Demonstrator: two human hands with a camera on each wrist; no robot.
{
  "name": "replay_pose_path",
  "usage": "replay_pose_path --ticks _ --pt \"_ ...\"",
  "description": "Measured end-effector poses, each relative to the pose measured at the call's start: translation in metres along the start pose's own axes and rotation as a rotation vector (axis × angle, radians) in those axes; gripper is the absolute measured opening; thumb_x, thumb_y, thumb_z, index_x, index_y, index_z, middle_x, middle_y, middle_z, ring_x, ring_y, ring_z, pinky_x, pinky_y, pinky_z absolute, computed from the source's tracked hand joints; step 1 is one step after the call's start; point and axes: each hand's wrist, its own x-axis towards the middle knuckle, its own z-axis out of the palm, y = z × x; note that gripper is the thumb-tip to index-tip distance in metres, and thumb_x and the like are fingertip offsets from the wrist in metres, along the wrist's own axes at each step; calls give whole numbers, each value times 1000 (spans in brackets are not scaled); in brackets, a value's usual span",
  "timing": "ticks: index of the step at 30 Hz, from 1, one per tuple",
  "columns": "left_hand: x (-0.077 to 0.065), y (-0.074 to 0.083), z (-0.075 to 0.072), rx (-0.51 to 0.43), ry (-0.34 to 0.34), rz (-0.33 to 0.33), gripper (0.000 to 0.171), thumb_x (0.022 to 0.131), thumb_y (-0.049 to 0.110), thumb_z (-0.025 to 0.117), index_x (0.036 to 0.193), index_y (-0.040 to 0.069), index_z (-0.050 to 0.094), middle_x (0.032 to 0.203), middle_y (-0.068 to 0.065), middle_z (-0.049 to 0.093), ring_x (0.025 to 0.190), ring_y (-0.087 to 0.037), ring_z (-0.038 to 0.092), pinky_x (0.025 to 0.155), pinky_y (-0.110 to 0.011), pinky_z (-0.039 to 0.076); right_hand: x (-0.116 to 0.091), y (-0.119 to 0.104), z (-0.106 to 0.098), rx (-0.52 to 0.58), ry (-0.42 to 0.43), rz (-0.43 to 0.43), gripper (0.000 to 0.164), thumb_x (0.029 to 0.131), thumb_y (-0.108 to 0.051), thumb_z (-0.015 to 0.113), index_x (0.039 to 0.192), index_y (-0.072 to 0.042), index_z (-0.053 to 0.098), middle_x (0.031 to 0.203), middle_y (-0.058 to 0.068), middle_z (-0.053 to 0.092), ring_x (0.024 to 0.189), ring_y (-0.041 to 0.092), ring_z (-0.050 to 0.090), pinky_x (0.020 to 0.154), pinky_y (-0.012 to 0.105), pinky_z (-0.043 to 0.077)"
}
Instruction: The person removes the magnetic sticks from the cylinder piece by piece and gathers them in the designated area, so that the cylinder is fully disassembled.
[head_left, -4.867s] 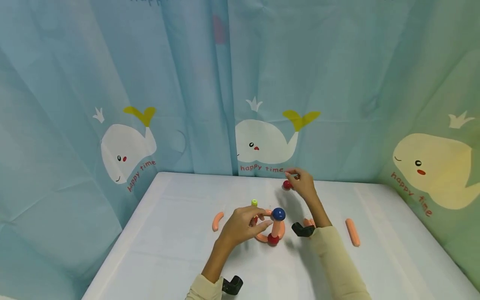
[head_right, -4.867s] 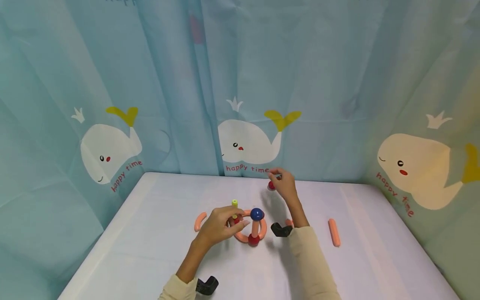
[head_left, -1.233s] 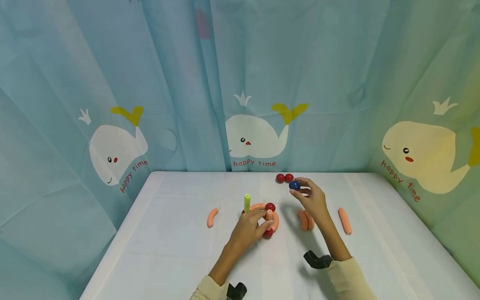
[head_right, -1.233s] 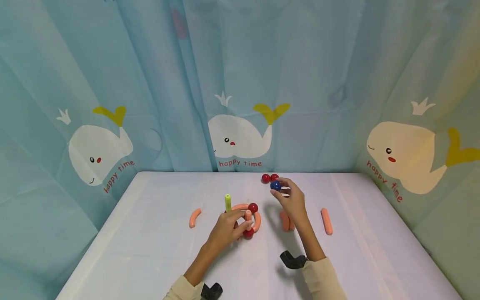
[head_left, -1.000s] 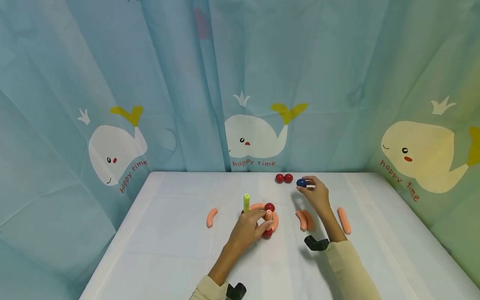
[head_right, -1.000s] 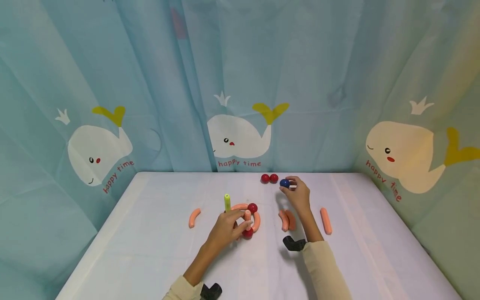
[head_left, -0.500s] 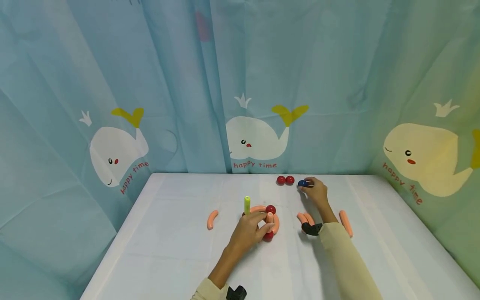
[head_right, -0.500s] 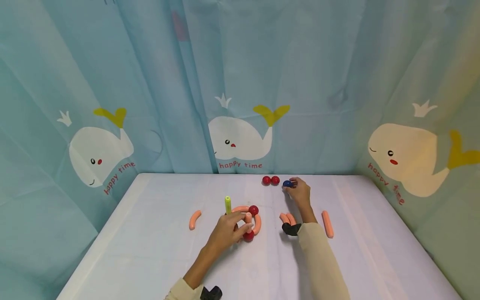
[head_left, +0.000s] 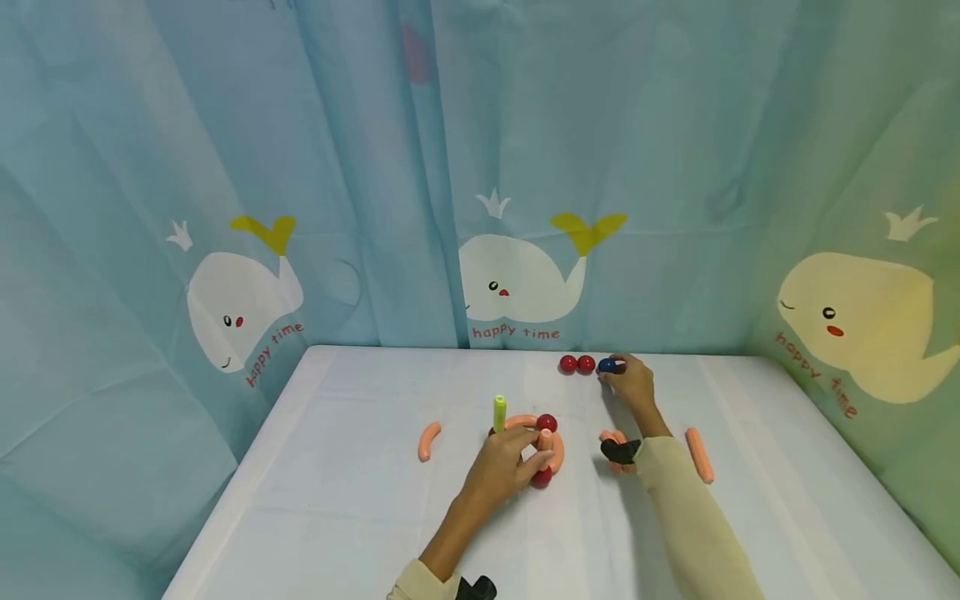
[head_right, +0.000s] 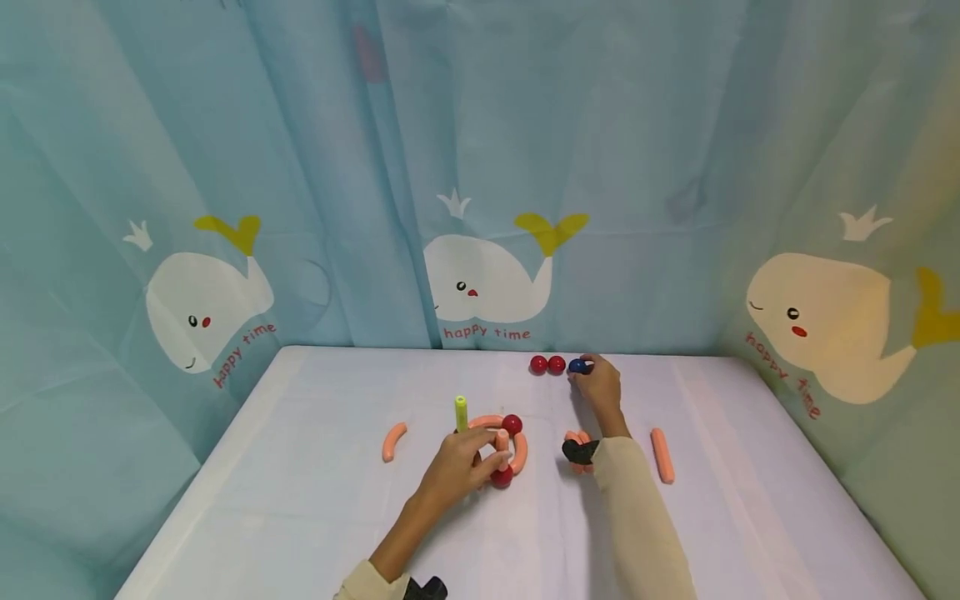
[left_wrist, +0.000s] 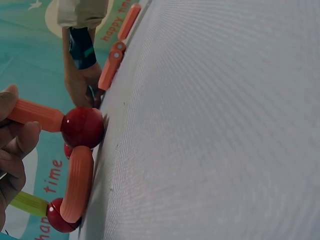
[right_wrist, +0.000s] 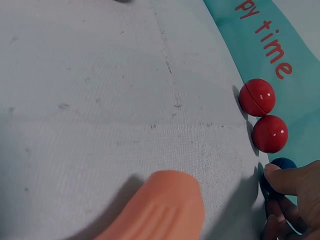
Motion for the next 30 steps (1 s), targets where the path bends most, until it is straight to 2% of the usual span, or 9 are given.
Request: replay_pose_path --ticks 12,19,26,30 --pt "0 1 -1 -12 -11 -4 16 90 27 70 90 12 66 82 5 66 65 1 45 59 -3 32 3 0 1 -6 -27 -12 50 91 -14 65 134 6 49 126 32 57 116 43 56 95 51 48" --pt "1 0 -1 -32 -3 -1 16 90 25 71 90 10 65 81 4 65 65 -10 55 60 -4 31 4 -3 0 4 -39 4 50 91 -13 65 134 6 48 128 32 56 116 43 55 97 52 47" --pt "0 1 -1 -7 -10 -9 17 90 26 71 92 10 67 82 4 66 61 0 44 58 -3 32 2 -2 -2 2 -51 -7 52 90 -11 66 134 8 47 128 32 56 117 43 55 99 51 46" --pt "0 1 -1 1 -15 -27 18 90 28 70 92 10 67 86 3 68 71 -7 58 64 -5 38 2 0 -4 31 -54 -14 54 89 -10 67 134 10 47 128 32 55 116 42 54 101 51 44"
